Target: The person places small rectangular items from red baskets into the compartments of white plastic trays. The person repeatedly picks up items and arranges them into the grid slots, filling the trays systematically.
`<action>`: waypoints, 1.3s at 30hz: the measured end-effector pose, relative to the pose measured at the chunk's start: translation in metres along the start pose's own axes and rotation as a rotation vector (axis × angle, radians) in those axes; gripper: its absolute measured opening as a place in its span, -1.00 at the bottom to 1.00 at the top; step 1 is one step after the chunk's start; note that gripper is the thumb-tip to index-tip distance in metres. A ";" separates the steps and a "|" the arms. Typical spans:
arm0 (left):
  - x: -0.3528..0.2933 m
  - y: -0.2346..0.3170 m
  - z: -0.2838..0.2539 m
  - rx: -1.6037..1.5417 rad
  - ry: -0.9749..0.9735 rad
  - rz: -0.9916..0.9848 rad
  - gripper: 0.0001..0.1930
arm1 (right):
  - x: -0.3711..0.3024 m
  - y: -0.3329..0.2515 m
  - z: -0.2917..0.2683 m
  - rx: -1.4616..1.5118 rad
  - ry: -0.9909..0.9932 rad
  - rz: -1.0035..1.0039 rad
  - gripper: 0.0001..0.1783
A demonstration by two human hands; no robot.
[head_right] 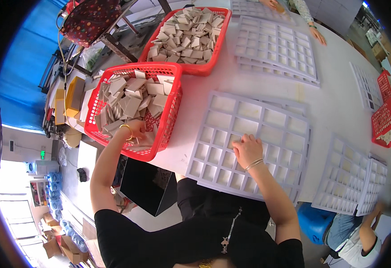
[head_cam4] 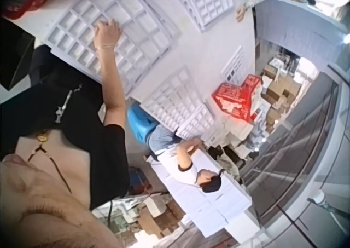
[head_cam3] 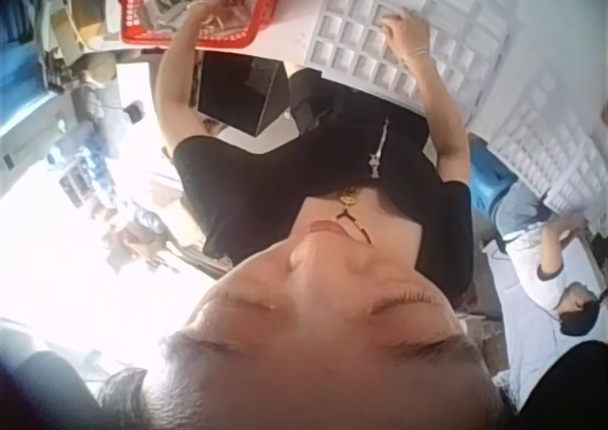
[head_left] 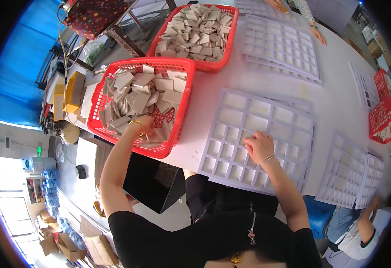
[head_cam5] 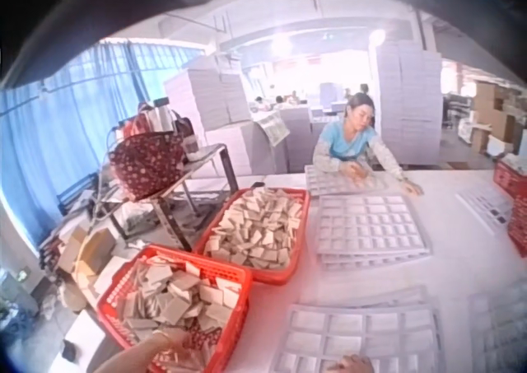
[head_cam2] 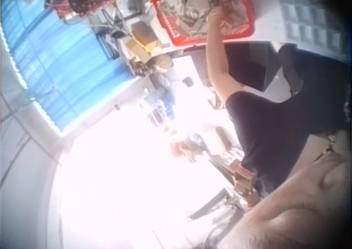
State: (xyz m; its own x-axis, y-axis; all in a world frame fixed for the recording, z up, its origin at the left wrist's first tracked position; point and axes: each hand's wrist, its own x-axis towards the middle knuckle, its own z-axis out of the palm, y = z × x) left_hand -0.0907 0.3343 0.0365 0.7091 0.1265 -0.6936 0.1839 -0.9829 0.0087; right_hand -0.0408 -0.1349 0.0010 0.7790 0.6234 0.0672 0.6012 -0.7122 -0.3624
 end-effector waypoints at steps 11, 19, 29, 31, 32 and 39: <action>-0.052 -0.001 -0.026 -0.266 0.510 -0.082 -0.65 | 0.004 -0.006 -0.011 0.012 0.065 -0.048 -0.68; -0.153 0.105 -0.049 -0.532 0.724 0.432 -0.73 | 0.075 -0.142 -0.066 0.907 0.161 -0.350 -0.54; -0.151 0.093 -0.004 -1.342 0.850 0.331 -0.87 | 0.107 -0.227 -0.015 1.522 0.093 -0.202 -0.78; -0.152 0.086 0.002 -1.457 0.926 0.335 -0.89 | 0.112 -0.238 -0.023 1.666 -0.098 -0.122 -0.76; -0.153 0.083 0.005 -1.514 0.965 0.337 -0.90 | 0.114 -0.242 -0.025 1.734 -0.196 -0.080 -0.75; -0.190 0.000 0.062 -1.268 1.339 -0.174 -0.79 | 0.117 -0.194 -0.026 1.643 -0.075 0.037 -0.62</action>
State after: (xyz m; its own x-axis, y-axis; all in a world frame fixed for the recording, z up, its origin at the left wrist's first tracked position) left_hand -0.2676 0.3021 0.1234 0.5117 0.8327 0.2118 0.1943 -0.3523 0.9155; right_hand -0.0613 0.0681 0.1032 0.7485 0.6630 0.0114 -0.2765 0.3276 -0.9035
